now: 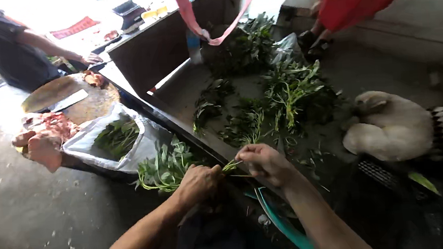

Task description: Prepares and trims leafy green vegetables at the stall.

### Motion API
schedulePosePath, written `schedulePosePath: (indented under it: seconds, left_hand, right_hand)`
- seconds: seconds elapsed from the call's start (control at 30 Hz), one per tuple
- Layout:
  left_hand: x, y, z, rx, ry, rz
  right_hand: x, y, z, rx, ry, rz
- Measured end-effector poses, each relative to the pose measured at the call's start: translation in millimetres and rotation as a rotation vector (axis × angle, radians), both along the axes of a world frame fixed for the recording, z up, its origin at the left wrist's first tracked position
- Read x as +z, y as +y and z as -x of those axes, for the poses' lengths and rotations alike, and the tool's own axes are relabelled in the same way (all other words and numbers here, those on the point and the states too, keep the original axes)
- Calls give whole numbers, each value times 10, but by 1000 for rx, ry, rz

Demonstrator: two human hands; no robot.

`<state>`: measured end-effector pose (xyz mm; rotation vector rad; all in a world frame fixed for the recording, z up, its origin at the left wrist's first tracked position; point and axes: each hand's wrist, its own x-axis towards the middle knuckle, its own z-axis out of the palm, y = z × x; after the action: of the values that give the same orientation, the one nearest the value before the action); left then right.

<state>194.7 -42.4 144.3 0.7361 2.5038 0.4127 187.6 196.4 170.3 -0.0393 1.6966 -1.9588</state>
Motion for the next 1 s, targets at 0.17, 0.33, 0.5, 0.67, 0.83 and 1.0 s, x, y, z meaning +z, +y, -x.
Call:
schedulePosePath:
  seconds: [0.17, 0.33, 0.5, 0.67, 0.83, 1.0]
  left_hand:
    - [152, -250, 249, 133, -250, -269]
    - [22, -244, 204, 270, -221, -239]
    - [-83, -232, 311, 206, -339, -78]
    - [-57, -323, 249, -112, -459, -155]
    - [-205, -456, 96, -43, -492, -543]
    - [-339, -478, -75, 117, -479, -958]
  right_hand:
    - [-437, -101, -415, 268, -149, -38]
    - [-1008, -135, -483, 197, -81, -852]
    - [-683, -363, -487, 117, 912, -734]
    - [-763, -25, 33, 325, 759, -787]
    - [-896, -110, -220, 285, 351, -441]
    - [-986, -368, -467, 158, 219, -51]
